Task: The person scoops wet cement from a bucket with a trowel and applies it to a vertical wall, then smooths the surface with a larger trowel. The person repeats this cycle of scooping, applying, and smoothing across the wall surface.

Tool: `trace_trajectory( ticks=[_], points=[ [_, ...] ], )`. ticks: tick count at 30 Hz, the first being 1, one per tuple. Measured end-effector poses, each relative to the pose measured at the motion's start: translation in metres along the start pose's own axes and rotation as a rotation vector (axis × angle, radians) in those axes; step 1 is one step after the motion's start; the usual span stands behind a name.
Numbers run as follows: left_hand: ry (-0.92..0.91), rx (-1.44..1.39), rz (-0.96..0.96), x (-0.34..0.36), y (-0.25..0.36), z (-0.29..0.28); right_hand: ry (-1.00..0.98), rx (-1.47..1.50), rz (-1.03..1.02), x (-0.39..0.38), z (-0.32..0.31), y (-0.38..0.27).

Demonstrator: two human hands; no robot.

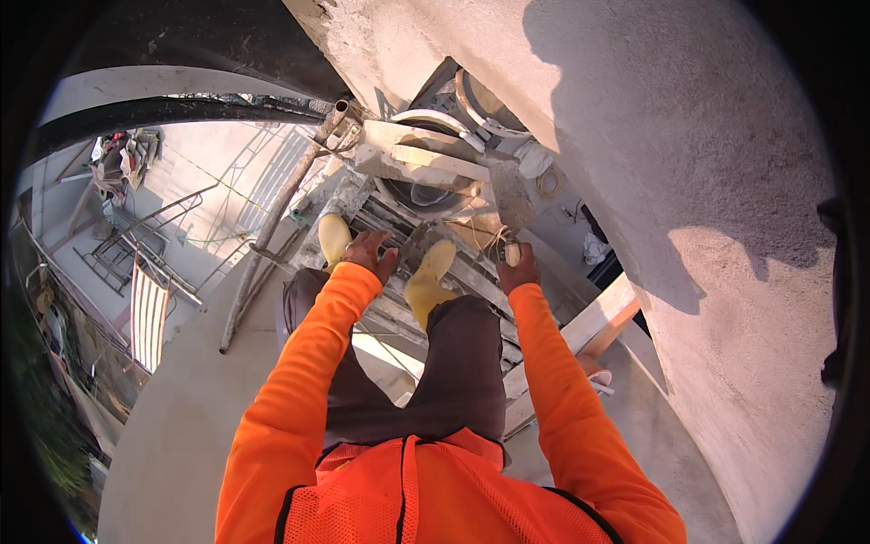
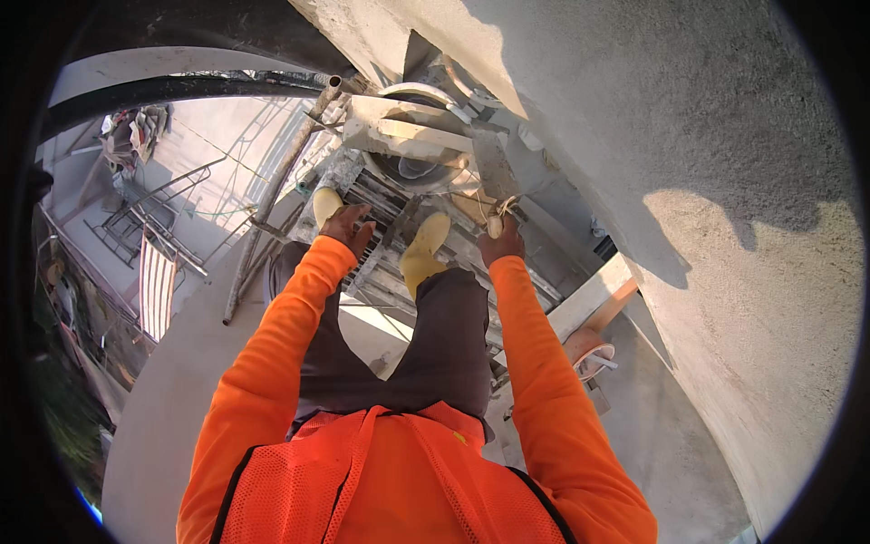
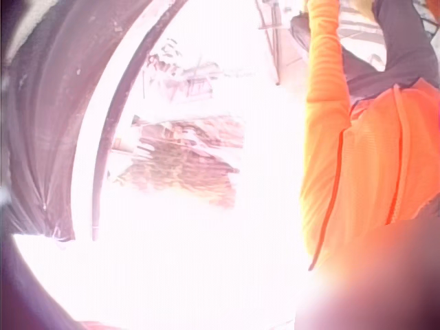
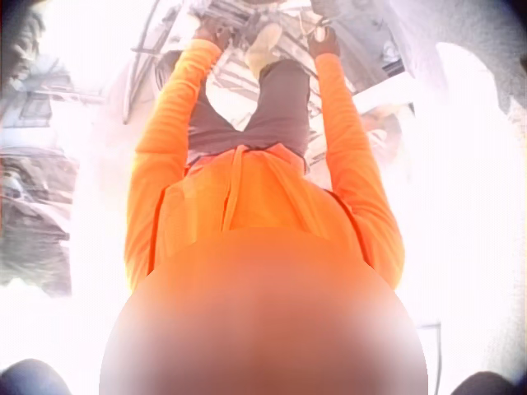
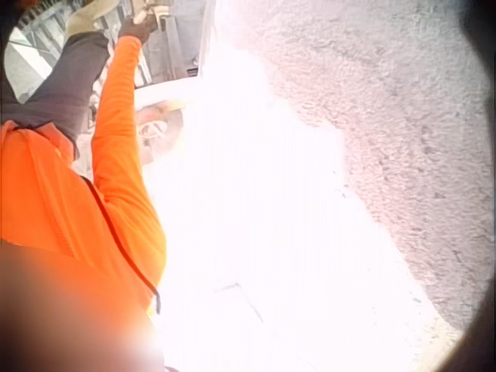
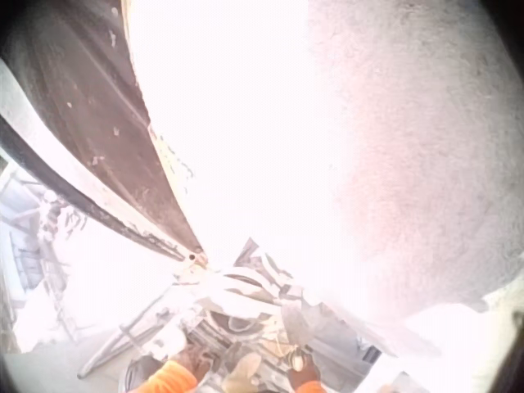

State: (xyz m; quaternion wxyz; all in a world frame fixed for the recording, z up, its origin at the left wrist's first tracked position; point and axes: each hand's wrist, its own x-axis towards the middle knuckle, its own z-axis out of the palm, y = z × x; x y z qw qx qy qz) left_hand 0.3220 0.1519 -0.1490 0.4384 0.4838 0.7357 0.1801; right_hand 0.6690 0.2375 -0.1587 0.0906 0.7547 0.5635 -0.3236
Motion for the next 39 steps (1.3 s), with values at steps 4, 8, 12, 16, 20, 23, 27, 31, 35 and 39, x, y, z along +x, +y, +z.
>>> trace_trajectory(
  ticks=[4,8,12,16,20,23,27,31,35,39],
  points=[
    [0.036,0.049,0.068,0.061,-0.001,0.052,0.185,0.383,-0.031,0.056,0.066,-0.009],
    [0.259,0.357,0.271,0.131,0.001,0.081,0.209,1.101,-0.085,0.08,0.114,-0.046],
    [0.155,0.68,0.433,0.213,0.003,0.084,0.123,1.435,0.024,0.069,0.111,-0.09],
    [-0.222,0.788,0.351,0.23,0.0,0.084,0.023,1.472,-0.031,0.053,0.083,-0.117],
    [-0.217,0.788,0.34,0.18,-0.012,0.053,-0.089,1.585,-0.007,0.042,0.067,-0.136],
    [-0.063,0.774,0.329,0.113,-0.027,-0.007,-0.147,1.59,-0.02,0.036,0.065,-0.155],
    [0.076,0.774,0.141,0.027,-0.045,-0.086,-0.121,1.526,0.032,0.026,0.056,-0.16],
    [0.096,0.802,-0.062,-0.043,-0.074,-0.151,-0.059,1.563,0.138,0.007,0.032,-0.127],
    [0.103,0.805,-0.247,-0.112,-0.112,-0.186,-0.022,1.548,0.166,-0.025,0.01,-0.076],
    [0.048,0.705,-0.479,-0.173,-0.147,-0.201,0.026,1.458,0.246,-0.064,-0.009,-0.014]
  ],
)
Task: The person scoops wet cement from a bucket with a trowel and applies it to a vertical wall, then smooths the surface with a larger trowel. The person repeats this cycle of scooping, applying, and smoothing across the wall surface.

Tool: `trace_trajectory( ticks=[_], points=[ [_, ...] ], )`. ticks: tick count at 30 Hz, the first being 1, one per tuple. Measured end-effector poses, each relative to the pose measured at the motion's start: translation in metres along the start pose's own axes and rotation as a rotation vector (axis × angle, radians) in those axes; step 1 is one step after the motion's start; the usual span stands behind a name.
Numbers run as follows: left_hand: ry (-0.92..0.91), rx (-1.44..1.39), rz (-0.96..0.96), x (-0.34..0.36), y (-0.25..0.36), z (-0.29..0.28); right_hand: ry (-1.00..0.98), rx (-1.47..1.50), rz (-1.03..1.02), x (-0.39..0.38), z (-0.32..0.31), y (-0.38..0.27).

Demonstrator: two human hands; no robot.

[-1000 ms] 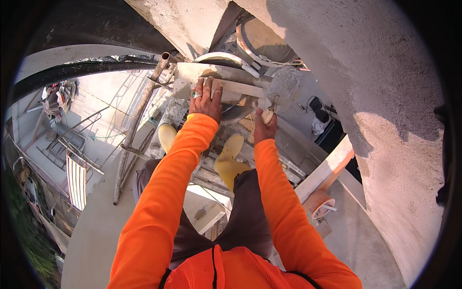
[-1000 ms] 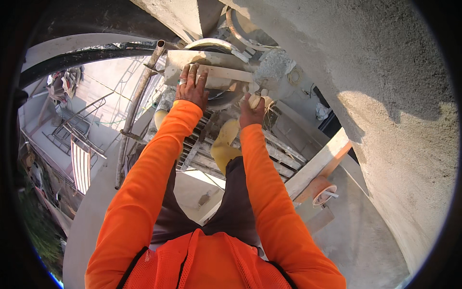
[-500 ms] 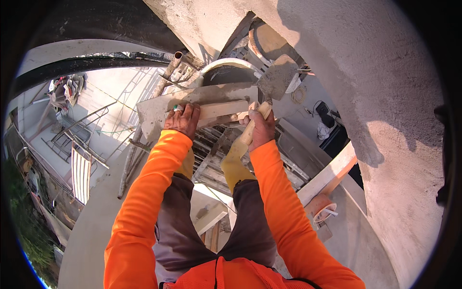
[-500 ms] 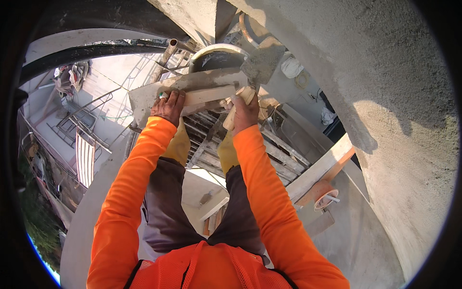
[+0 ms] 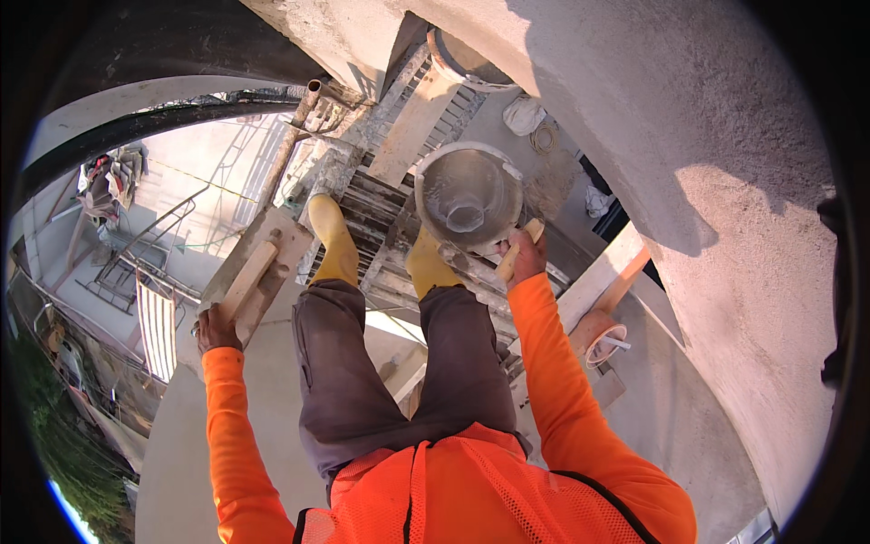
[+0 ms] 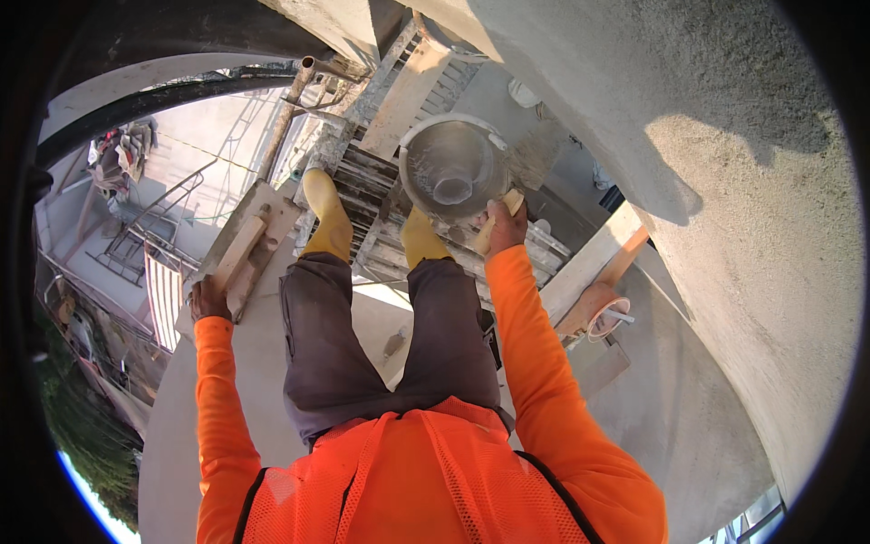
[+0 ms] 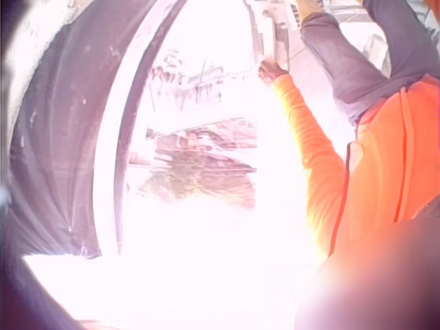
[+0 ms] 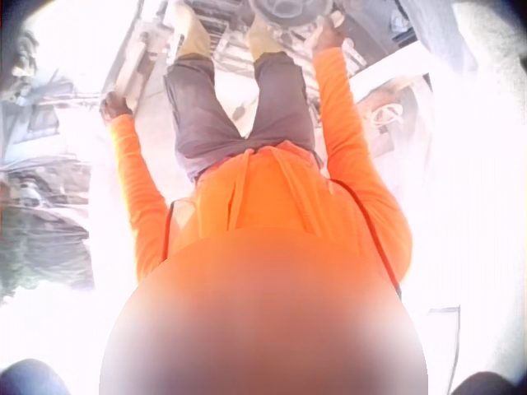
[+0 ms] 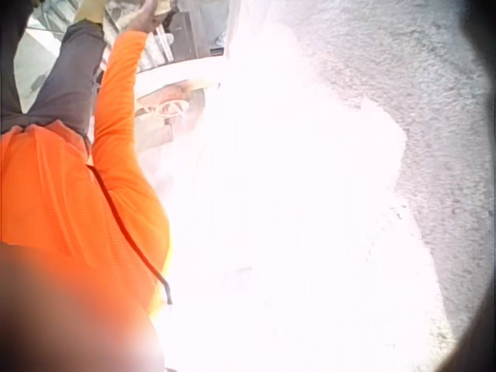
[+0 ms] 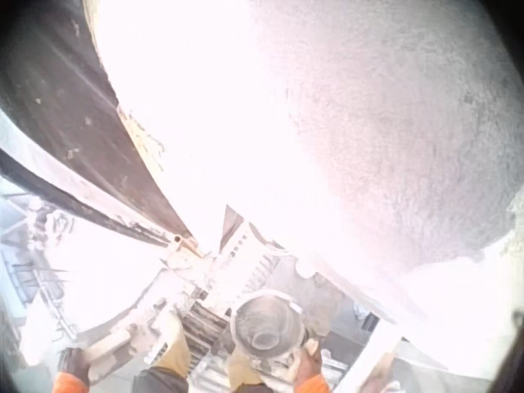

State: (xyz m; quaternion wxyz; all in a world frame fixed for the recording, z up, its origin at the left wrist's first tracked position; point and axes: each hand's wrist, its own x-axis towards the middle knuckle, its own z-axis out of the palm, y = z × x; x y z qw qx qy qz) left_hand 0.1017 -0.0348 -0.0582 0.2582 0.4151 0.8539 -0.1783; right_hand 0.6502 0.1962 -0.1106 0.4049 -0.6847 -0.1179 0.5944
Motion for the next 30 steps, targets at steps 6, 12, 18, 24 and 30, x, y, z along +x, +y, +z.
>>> trace_trajectory(
  ticks=[6,12,18,24,30],
  points=[
    [-0.072,-0.008,-0.146,-0.019,-0.037,0.019,0.23,-0.15,0.008,-0.016,-0.108,0.036],
    [-0.018,0.0,-0.153,0.006,-0.01,0.01,0.392,-0.338,0.105,-0.005,-0.243,0.094],
    [0.082,-0.001,0.004,0.051,0.04,-0.005,0.32,-0.389,0.248,0.012,-0.342,0.144],
    [0.18,-0.048,0.241,0.091,0.12,-0.01,0.361,-0.724,0.315,0.009,-0.366,0.183],
    [0.16,-0.06,0.417,0.134,0.221,0.011,0.38,-1.014,0.36,0.007,-0.379,0.193]
  ],
)
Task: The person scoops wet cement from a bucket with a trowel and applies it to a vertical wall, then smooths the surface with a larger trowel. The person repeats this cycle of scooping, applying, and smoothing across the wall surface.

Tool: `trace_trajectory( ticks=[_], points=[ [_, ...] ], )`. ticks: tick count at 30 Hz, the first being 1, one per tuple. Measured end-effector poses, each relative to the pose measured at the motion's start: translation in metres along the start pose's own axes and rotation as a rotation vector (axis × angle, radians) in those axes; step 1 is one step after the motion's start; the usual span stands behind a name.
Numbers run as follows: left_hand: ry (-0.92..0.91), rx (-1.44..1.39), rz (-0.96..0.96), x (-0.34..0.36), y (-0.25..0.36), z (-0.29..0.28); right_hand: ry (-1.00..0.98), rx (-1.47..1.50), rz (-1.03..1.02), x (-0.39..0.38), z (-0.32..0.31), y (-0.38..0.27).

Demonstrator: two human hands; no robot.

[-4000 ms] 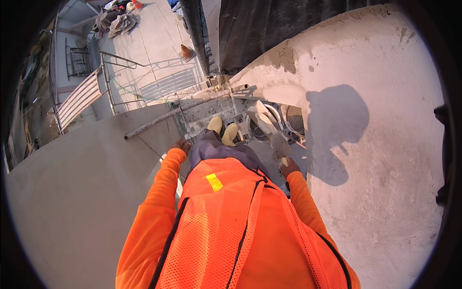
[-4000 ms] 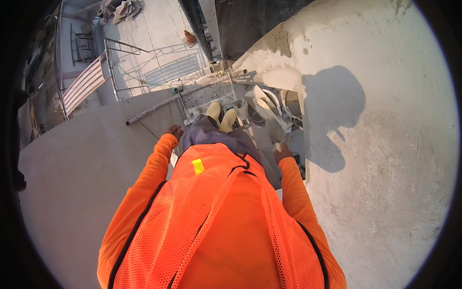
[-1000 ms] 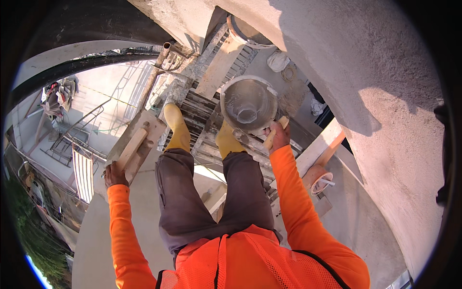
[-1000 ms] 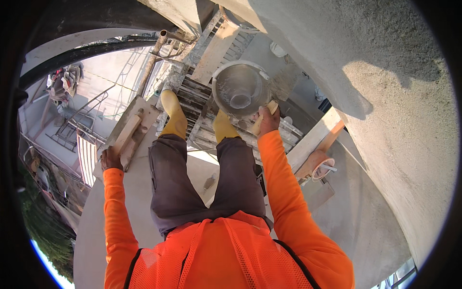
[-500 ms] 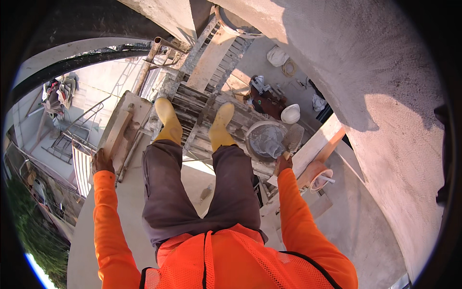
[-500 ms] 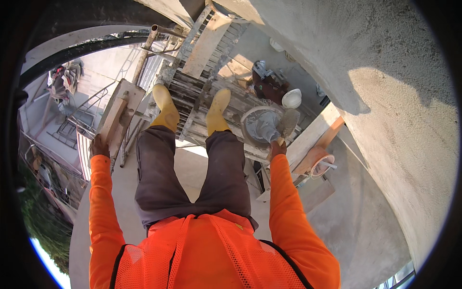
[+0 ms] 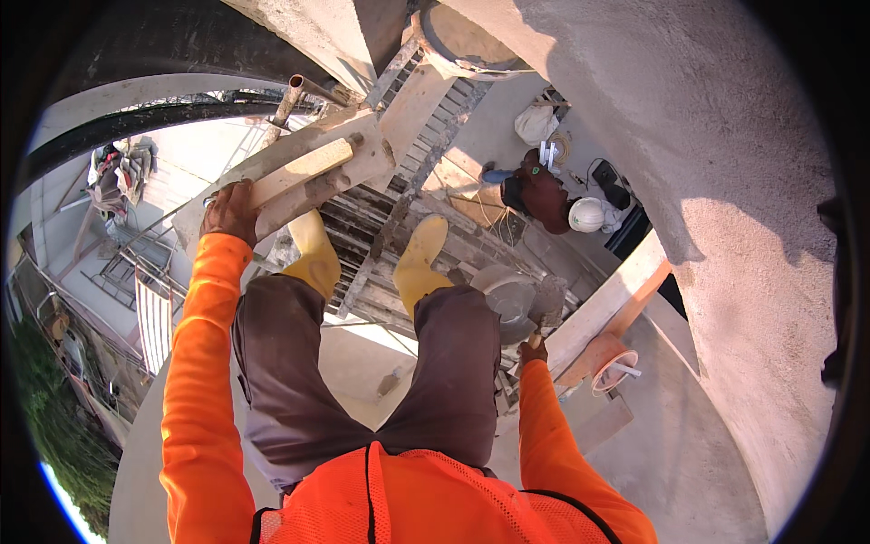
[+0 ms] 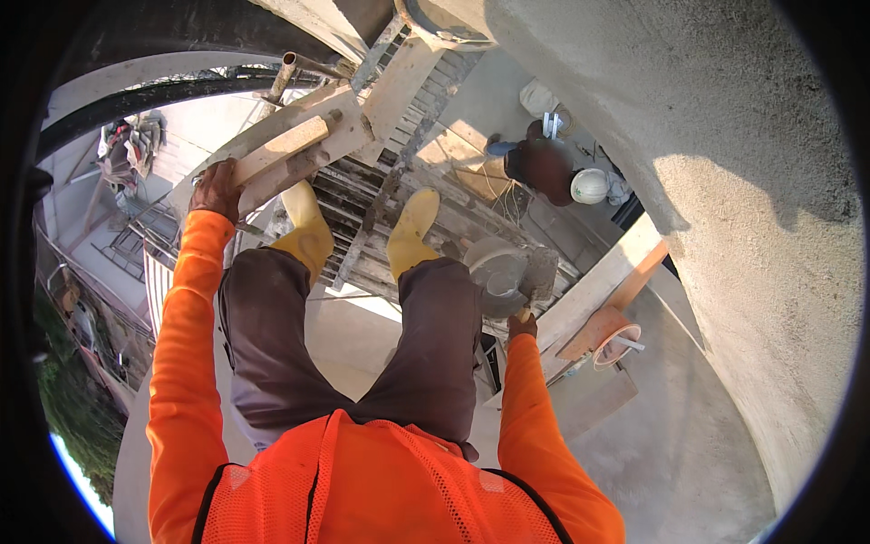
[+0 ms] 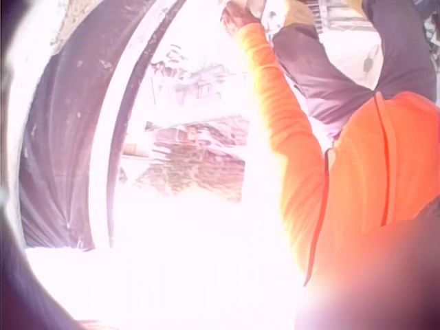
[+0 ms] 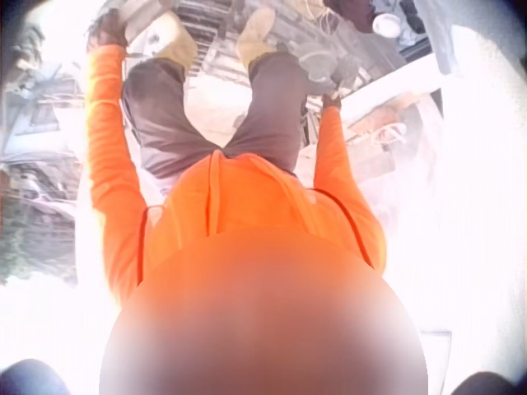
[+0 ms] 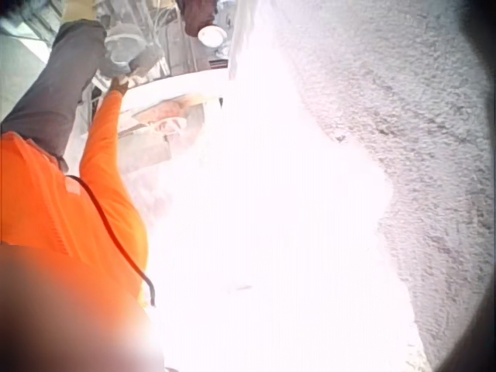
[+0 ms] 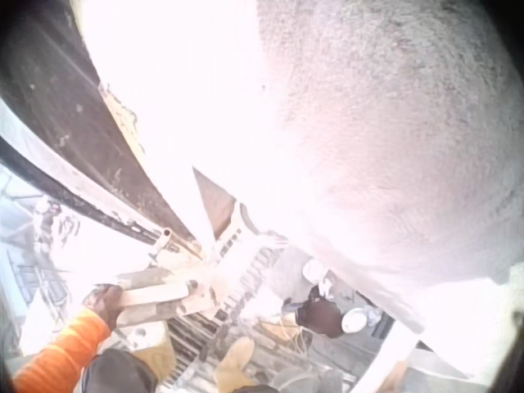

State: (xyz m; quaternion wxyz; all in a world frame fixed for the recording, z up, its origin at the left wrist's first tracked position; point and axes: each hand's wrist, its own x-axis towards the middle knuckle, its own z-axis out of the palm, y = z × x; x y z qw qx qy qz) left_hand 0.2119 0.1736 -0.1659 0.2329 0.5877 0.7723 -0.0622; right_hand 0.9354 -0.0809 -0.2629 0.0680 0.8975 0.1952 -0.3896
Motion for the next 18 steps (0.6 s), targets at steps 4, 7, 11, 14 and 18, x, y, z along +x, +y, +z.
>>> trace_trajectory(
  ticks=[4,7,11,14,18],
  points=[
    [-0.067,0.004,0.065,0.046,0.048,0.033,0.354,-0.386,-0.246,-0.028,0.012,-0.016],
    [-0.137,-0.012,0.08,0.069,0.074,0.049,0.585,-0.353,-0.395,-0.049,0.013,-0.072],
    [-0.213,0.038,0.17,0.099,0.073,0.053,-0.136,0.684,-0.474,-0.024,0.03,-0.249],
    [-0.259,0.165,0.224,0.132,0.049,0.047,-0.558,1.016,-0.388,0.018,0.065,-0.422],
    [-0.172,0.289,0.186,0.159,0.004,0.029,-0.363,1.268,-0.264,0.056,0.144,-0.605]
  ],
)
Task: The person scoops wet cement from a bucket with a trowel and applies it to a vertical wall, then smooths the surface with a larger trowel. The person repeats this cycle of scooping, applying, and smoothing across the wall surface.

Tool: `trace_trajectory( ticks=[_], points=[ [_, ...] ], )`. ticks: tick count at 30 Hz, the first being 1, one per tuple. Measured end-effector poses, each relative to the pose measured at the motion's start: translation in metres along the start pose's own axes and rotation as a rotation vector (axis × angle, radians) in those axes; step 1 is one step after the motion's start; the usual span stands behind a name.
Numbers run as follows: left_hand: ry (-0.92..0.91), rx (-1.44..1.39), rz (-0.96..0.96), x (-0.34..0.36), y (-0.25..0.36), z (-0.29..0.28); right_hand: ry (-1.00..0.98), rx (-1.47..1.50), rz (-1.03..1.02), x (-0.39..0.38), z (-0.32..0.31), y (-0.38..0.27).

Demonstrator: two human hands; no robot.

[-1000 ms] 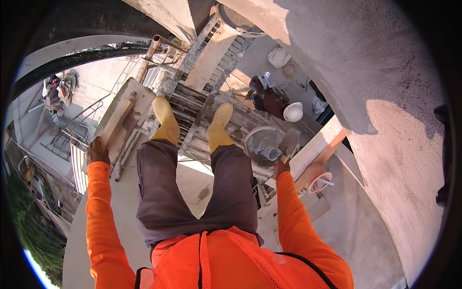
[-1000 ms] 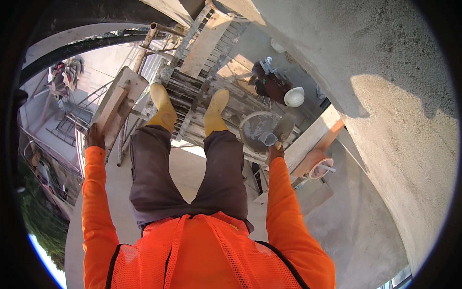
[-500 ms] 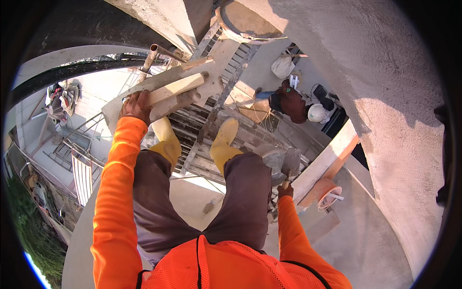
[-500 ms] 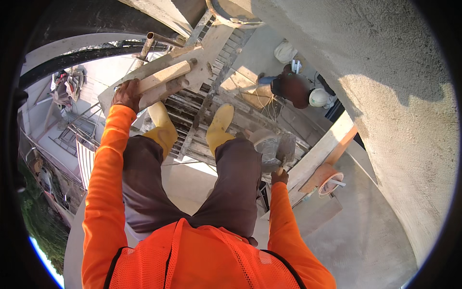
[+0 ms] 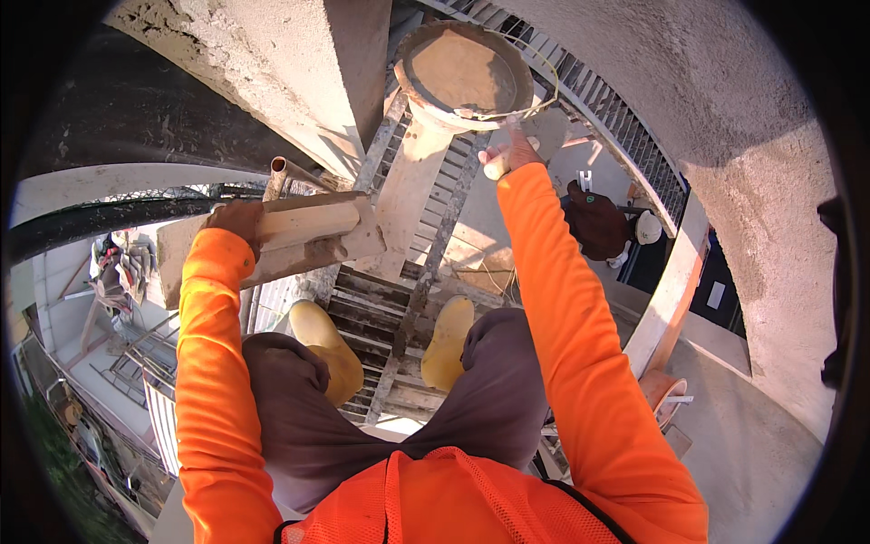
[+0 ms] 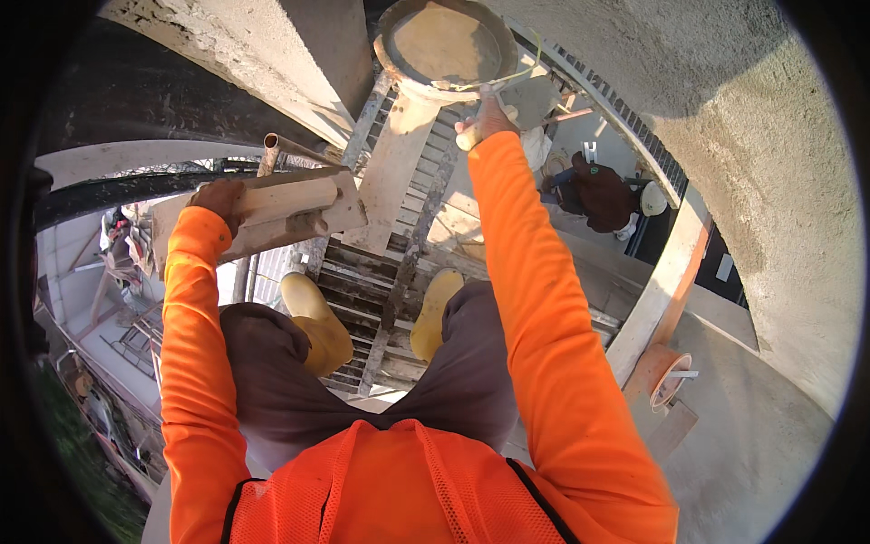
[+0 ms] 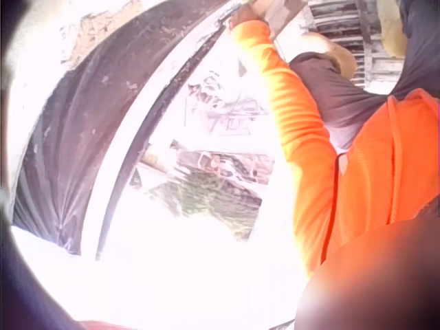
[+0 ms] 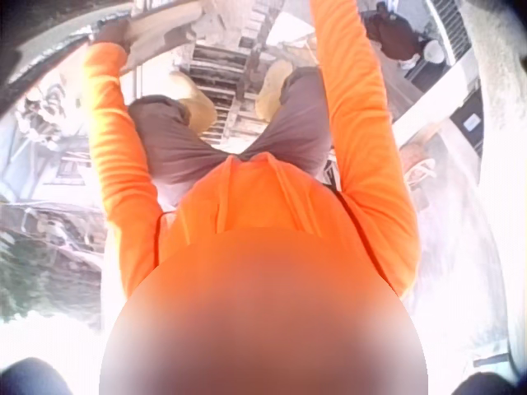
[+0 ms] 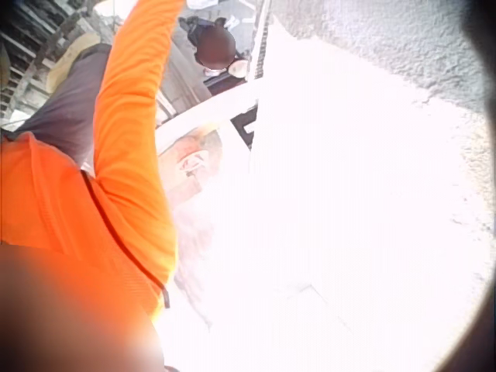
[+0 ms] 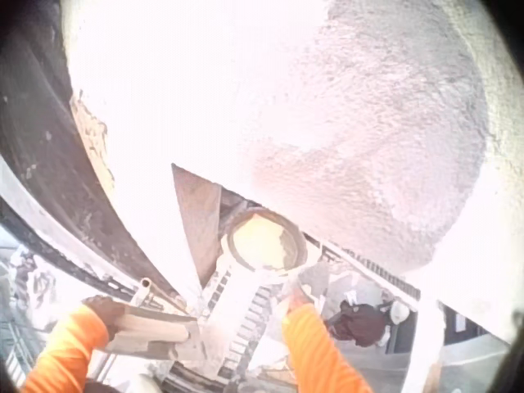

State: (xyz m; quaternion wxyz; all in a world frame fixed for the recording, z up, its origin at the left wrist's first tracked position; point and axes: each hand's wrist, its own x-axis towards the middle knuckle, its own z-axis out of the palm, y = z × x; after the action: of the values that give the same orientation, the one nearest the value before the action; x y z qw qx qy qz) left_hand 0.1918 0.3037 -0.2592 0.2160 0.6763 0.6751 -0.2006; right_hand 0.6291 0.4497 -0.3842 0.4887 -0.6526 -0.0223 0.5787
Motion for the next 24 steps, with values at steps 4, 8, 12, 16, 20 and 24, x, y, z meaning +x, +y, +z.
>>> trace_trajectory(
  ticks=[4,8,12,16,20,24],
  points=[
    [-0.097,0.126,-0.258,0.003,-0.045,-0.005,0.013,0.258,-0.01,0.077,0.055,0.026],
    [0.001,0.058,-0.318,-0.002,-0.076,-0.001,0.277,-0.015,-0.037,0.116,0.054,0.028],
    [-0.033,-0.087,-0.281,0.006,-0.097,0.004,0.26,-0.102,-0.082,0.106,0.053,0.041],
    [0.009,-0.17,-0.216,0.012,-0.113,0.008,0.26,0.026,-0.075,0.071,0.047,0.082],
    [0.125,-0.146,-0.199,0.014,-0.122,0.005,0.171,0.006,0.046,0.035,0.017,0.118],
    [0.167,-0.119,-0.224,0.024,-0.125,-0.001,0.297,0.053,-0.091,-0.036,-0.011,0.16]
  ],
)
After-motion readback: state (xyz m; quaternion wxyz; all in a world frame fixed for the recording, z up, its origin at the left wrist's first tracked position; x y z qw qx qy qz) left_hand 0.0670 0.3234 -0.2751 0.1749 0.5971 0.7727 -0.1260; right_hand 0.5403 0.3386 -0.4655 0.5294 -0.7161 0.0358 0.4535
